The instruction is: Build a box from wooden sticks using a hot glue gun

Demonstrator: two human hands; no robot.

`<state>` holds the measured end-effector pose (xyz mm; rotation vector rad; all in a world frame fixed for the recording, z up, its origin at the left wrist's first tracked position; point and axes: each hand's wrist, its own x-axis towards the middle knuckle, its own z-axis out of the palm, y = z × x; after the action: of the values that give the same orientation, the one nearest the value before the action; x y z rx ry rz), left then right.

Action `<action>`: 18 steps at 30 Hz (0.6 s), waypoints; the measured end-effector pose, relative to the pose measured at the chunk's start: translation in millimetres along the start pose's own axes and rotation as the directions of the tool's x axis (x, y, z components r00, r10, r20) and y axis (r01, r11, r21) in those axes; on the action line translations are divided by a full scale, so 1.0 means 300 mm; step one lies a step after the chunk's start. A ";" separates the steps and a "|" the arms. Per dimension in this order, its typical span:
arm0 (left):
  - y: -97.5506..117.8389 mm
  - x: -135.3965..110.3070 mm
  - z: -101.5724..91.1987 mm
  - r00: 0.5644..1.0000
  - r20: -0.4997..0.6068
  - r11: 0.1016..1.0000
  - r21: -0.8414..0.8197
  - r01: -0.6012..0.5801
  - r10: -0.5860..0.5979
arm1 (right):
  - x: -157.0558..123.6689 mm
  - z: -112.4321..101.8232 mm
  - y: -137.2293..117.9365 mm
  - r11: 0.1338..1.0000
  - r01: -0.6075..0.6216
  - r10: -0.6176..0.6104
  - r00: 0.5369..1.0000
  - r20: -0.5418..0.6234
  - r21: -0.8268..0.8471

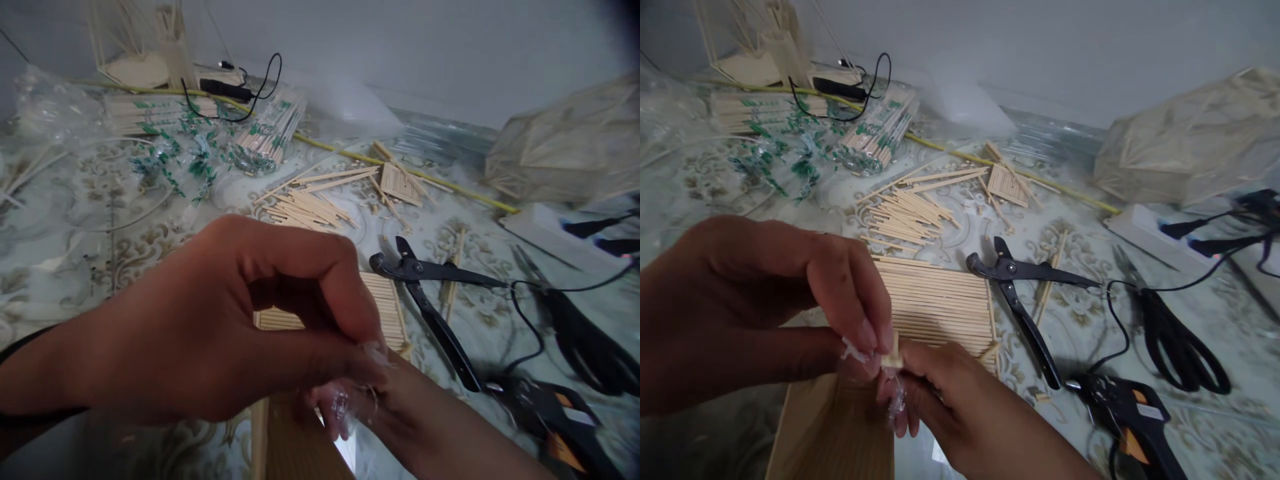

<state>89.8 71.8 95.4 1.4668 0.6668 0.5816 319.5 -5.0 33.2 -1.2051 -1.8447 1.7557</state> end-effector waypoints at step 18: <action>0.012 -0.021 -0.013 0.990 0.111 0.961 0.252 -0.113 0.087 | -0.103 -0.082 0.021 0.838 0.075 -0.199 0.965 -0.173 -0.541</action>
<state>82.8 70.0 99.3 1.7692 0.6096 0.5096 357.9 -12.5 41.5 -1.3438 -2.2850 0.9989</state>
